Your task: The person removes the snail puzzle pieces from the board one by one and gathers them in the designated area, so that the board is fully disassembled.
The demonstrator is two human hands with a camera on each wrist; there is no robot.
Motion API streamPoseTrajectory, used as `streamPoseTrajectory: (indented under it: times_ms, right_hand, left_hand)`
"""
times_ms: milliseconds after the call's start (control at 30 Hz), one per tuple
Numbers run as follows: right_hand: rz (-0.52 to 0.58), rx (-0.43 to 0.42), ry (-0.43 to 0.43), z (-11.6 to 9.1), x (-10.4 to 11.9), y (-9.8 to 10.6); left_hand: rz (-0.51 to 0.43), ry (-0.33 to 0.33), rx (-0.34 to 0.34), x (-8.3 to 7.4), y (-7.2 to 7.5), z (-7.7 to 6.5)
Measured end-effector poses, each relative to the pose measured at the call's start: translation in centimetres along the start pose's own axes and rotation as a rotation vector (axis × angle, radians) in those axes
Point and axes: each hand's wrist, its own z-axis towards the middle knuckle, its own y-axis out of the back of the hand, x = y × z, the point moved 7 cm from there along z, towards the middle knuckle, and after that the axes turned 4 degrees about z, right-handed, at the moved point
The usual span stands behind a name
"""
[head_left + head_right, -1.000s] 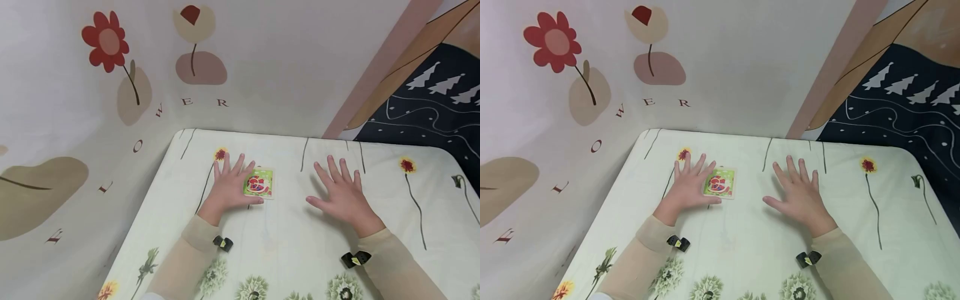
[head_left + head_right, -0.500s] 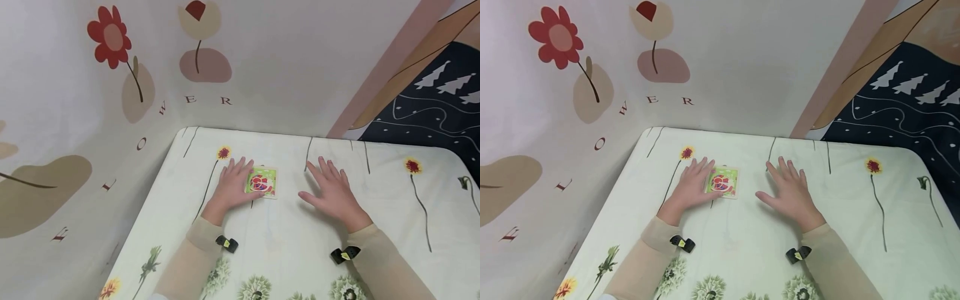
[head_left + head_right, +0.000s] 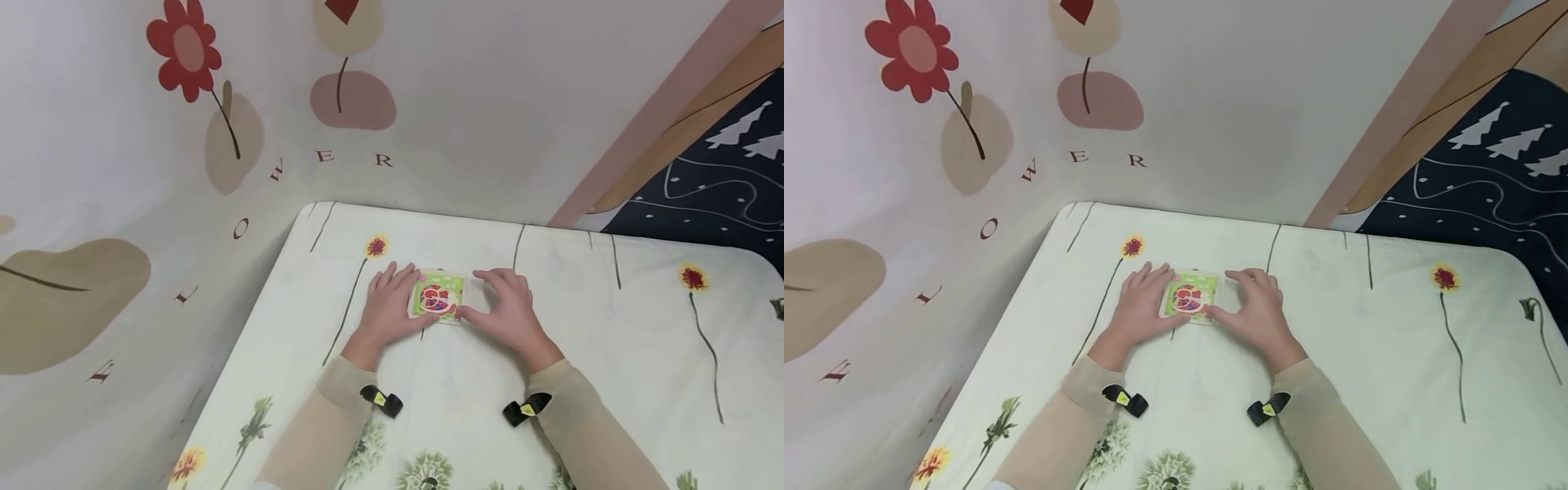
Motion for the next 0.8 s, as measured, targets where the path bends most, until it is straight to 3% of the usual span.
streamPoseTrajectory:
  times_ms: [633,800]
  right_hand:
    - [0.005,0.064,-0.03,2.9,3.7,-5.6]
    - [-0.053,0.056,-0.045,3.7,4.5,-6.6]
  left_hand:
    - [0.028,0.0,-0.036,0.0,0.0,-0.2]
    - [0.022,0.004,-0.047,0.1,0.0,-0.3]
